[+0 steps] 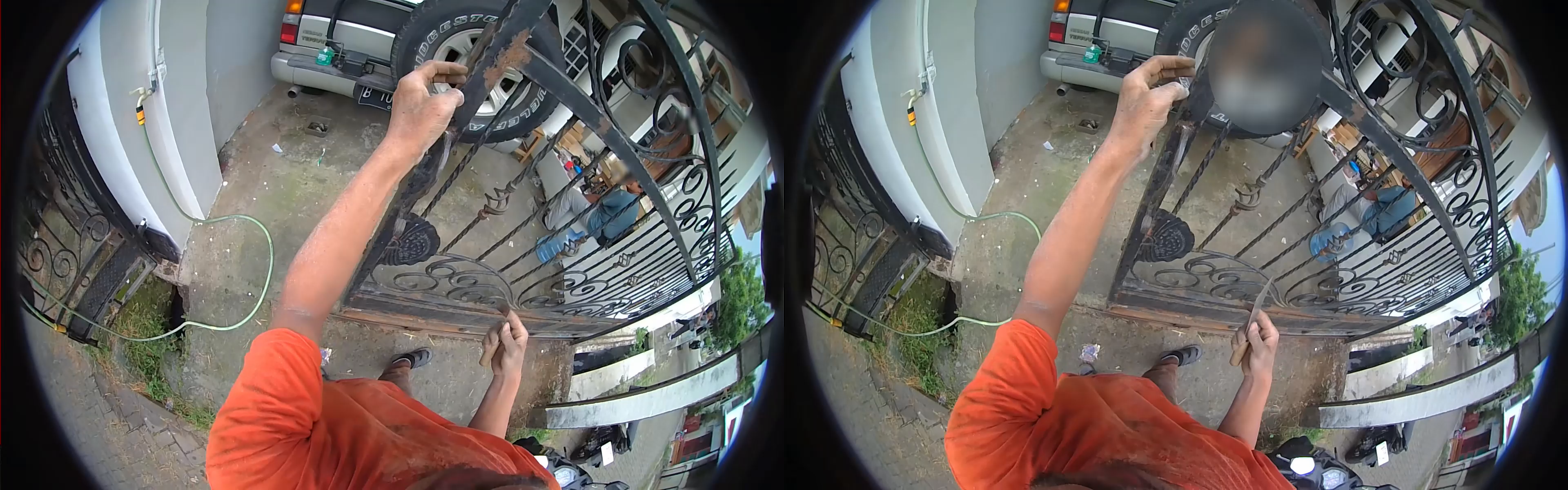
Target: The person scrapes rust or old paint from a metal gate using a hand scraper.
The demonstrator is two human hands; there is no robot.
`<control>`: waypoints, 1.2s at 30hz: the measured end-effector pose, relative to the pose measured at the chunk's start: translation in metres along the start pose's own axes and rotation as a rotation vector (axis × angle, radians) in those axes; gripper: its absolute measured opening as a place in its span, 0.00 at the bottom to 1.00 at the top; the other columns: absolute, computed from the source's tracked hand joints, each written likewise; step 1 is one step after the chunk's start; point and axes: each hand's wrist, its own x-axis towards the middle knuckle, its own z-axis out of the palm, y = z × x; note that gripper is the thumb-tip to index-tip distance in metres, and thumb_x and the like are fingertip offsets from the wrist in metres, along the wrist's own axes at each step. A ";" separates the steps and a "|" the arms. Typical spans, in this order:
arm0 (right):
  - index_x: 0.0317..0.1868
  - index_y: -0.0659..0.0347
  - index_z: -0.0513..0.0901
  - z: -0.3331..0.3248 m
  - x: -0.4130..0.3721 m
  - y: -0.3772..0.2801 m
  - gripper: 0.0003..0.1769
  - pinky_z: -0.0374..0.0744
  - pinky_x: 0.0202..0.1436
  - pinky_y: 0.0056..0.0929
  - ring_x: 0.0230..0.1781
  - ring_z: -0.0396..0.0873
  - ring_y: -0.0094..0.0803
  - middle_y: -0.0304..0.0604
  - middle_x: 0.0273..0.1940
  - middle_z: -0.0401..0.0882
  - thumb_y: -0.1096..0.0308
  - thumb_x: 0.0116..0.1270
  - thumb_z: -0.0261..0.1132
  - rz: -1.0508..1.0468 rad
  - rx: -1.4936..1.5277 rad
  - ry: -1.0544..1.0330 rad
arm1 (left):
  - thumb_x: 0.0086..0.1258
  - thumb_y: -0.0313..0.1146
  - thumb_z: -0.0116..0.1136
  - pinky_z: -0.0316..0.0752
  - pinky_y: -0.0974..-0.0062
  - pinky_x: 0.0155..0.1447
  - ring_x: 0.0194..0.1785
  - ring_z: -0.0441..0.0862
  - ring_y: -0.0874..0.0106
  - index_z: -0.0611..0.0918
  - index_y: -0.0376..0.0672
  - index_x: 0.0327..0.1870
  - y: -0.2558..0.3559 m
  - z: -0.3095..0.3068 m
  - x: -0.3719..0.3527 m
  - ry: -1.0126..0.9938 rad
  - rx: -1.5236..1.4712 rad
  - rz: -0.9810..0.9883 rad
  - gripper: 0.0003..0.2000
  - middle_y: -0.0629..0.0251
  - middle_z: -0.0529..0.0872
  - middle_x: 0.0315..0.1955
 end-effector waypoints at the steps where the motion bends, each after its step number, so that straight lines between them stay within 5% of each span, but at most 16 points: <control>1: 0.64 0.68 0.76 0.010 0.000 0.003 0.23 0.72 0.24 0.24 0.19 0.70 0.23 0.34 0.23 0.71 0.64 0.74 0.66 0.020 0.009 0.014 | 0.58 0.26 0.59 0.81 0.69 0.50 0.48 0.83 0.67 0.80 0.34 0.59 -0.003 -0.007 -0.017 -0.008 0.009 -0.023 0.24 0.55 0.85 0.51; 3: 0.67 0.66 0.72 0.037 0.006 0.006 0.34 0.71 0.24 0.23 0.20 0.69 0.22 0.31 0.26 0.67 0.57 0.68 0.73 -0.057 0.159 0.031 | 0.45 0.19 0.46 0.76 0.72 0.42 0.41 0.74 0.72 0.74 0.30 0.63 -0.008 -0.016 -0.052 -0.146 -0.930 -0.297 0.34 0.57 0.76 0.52; 4: 0.67 0.66 0.72 0.044 0.008 0.006 0.34 0.71 0.24 0.23 0.20 0.69 0.22 0.31 0.26 0.67 0.57 0.68 0.73 -0.041 0.165 0.043 | 0.38 0.20 0.45 0.72 0.76 0.40 0.38 0.70 0.74 0.70 0.31 0.67 0.001 -0.008 -0.071 -0.064 -0.853 -0.342 0.41 0.58 0.72 0.53; 6: 0.69 0.64 0.69 0.059 0.014 0.004 0.40 0.71 0.25 0.20 0.24 0.70 0.21 0.31 0.30 0.66 0.53 0.64 0.76 -0.067 0.085 -0.206 | 0.39 0.16 0.45 0.74 0.75 0.43 0.42 0.72 0.74 0.71 0.33 0.65 -0.011 -0.004 -0.101 -0.058 -0.820 -0.383 0.40 0.59 0.74 0.53; 8: 0.69 0.67 0.70 0.080 0.017 -0.002 0.38 0.70 0.25 0.17 0.25 0.71 0.20 0.32 0.31 0.68 0.56 0.66 0.75 -0.119 0.007 -0.209 | 0.40 0.15 0.46 0.74 0.75 0.44 0.43 0.73 0.74 0.71 0.34 0.65 -0.017 -0.004 -0.131 -0.036 -0.760 -0.437 0.39 0.60 0.74 0.53; 14: 0.63 0.71 0.74 0.117 0.031 0.010 0.33 0.72 0.24 0.15 0.27 0.77 0.24 0.42 0.38 0.78 0.56 0.68 0.73 -0.189 -0.063 -0.136 | 0.51 0.20 0.77 0.79 0.69 0.64 0.61 0.79 0.70 0.72 0.36 0.64 -0.011 -0.015 -0.201 -0.196 -0.424 -0.597 0.36 0.58 0.74 0.59; 18: 0.57 0.74 0.77 0.126 0.030 0.009 0.24 0.73 0.21 0.17 0.32 0.85 0.30 0.54 0.45 0.85 0.62 0.71 0.69 -0.098 0.016 -0.282 | 0.49 0.20 0.79 0.85 0.74 0.54 0.49 0.87 0.69 0.73 0.35 0.64 -0.010 -0.024 -0.214 -0.352 -0.248 -0.649 0.38 0.58 0.79 0.53; 22: 0.49 0.76 0.80 0.128 0.025 0.010 0.15 0.74 0.21 0.17 0.31 0.88 0.34 0.53 0.39 0.87 0.70 0.72 0.67 0.001 -0.144 -0.180 | 0.48 0.18 0.79 0.85 0.75 0.51 0.47 0.88 0.70 0.73 0.32 0.63 0.003 -0.027 -0.212 -0.418 0.049 -0.601 0.37 0.59 0.81 0.51; 24: 0.49 0.75 0.80 0.125 0.020 0.010 0.15 0.74 0.21 0.16 0.29 0.87 0.32 0.52 0.38 0.87 0.70 0.71 0.68 0.035 -0.125 -0.121 | 0.53 0.41 0.82 0.83 0.68 0.59 0.57 0.84 0.64 0.69 0.33 0.69 0.000 -0.028 -0.210 -0.577 0.325 -0.526 0.45 0.51 0.78 0.58; 25: 0.49 0.75 0.81 0.121 0.017 0.010 0.14 0.73 0.21 0.16 0.27 0.86 0.30 0.50 0.38 0.87 0.70 0.71 0.68 0.061 -0.114 -0.070 | 0.53 0.41 0.82 0.83 0.68 0.59 0.57 0.84 0.64 0.69 0.33 0.69 -0.012 -0.028 -0.214 -0.591 0.329 -0.532 0.45 0.51 0.78 0.58; 27: 0.50 0.73 0.81 0.101 0.014 0.016 0.16 0.72 0.22 0.15 0.26 0.82 0.24 0.47 0.38 0.87 0.69 0.69 0.70 0.053 -0.077 -0.060 | 0.55 0.72 0.67 0.74 0.55 0.70 0.72 0.71 0.54 0.62 0.42 0.77 -0.032 -0.023 -0.221 -0.426 -0.645 -0.260 0.55 0.41 0.67 0.70; 28: 0.50 0.72 0.81 0.097 0.010 0.014 0.15 0.73 0.21 0.16 0.24 0.80 0.21 0.46 0.37 0.87 0.72 0.68 0.70 0.037 -0.029 0.005 | 0.53 0.86 0.46 0.57 0.40 0.77 0.81 0.52 0.46 0.56 0.50 0.81 -0.026 -0.026 -0.223 -0.399 -0.987 -0.494 0.60 0.39 0.50 0.79; 31: 0.52 0.72 0.80 0.083 -0.003 0.008 0.17 0.73 0.21 0.15 0.23 0.78 0.18 0.43 0.37 0.87 0.73 0.66 0.72 0.032 0.043 0.114 | 0.58 0.83 0.45 0.50 0.33 0.77 0.82 0.46 0.43 0.52 0.52 0.82 -0.025 -0.017 -0.221 -0.144 -1.156 -0.494 0.57 0.40 0.45 0.80; 32: 0.53 0.71 0.79 0.074 -0.007 0.009 0.18 0.72 0.22 0.15 0.24 0.78 0.18 0.41 0.37 0.85 0.71 0.66 0.72 0.033 0.020 0.091 | 0.59 0.83 0.43 0.45 0.32 0.78 0.83 0.41 0.44 0.49 0.52 0.83 -0.031 -0.017 -0.222 -0.128 -1.455 -0.518 0.57 0.40 0.44 0.80; 33: 0.54 0.71 0.79 0.069 -0.010 0.008 0.20 0.71 0.23 0.15 0.26 0.77 0.18 0.39 0.37 0.83 0.70 0.66 0.72 0.024 0.004 0.062 | 0.59 0.83 0.43 0.45 0.32 0.78 0.83 0.41 0.44 0.49 0.52 0.83 -0.031 -0.016 -0.221 -0.155 -1.443 -0.522 0.57 0.40 0.44 0.80; 36: 0.49 0.68 0.79 0.055 -0.021 0.015 0.18 0.71 0.22 0.15 0.25 0.76 0.18 0.38 0.34 0.81 0.71 0.63 0.74 0.102 0.014 0.169 | 0.65 0.80 0.38 0.43 0.39 0.80 0.83 0.42 0.45 0.52 0.44 0.82 -0.024 -0.009 -0.185 -0.270 -0.727 -0.309 0.54 0.40 0.46 0.80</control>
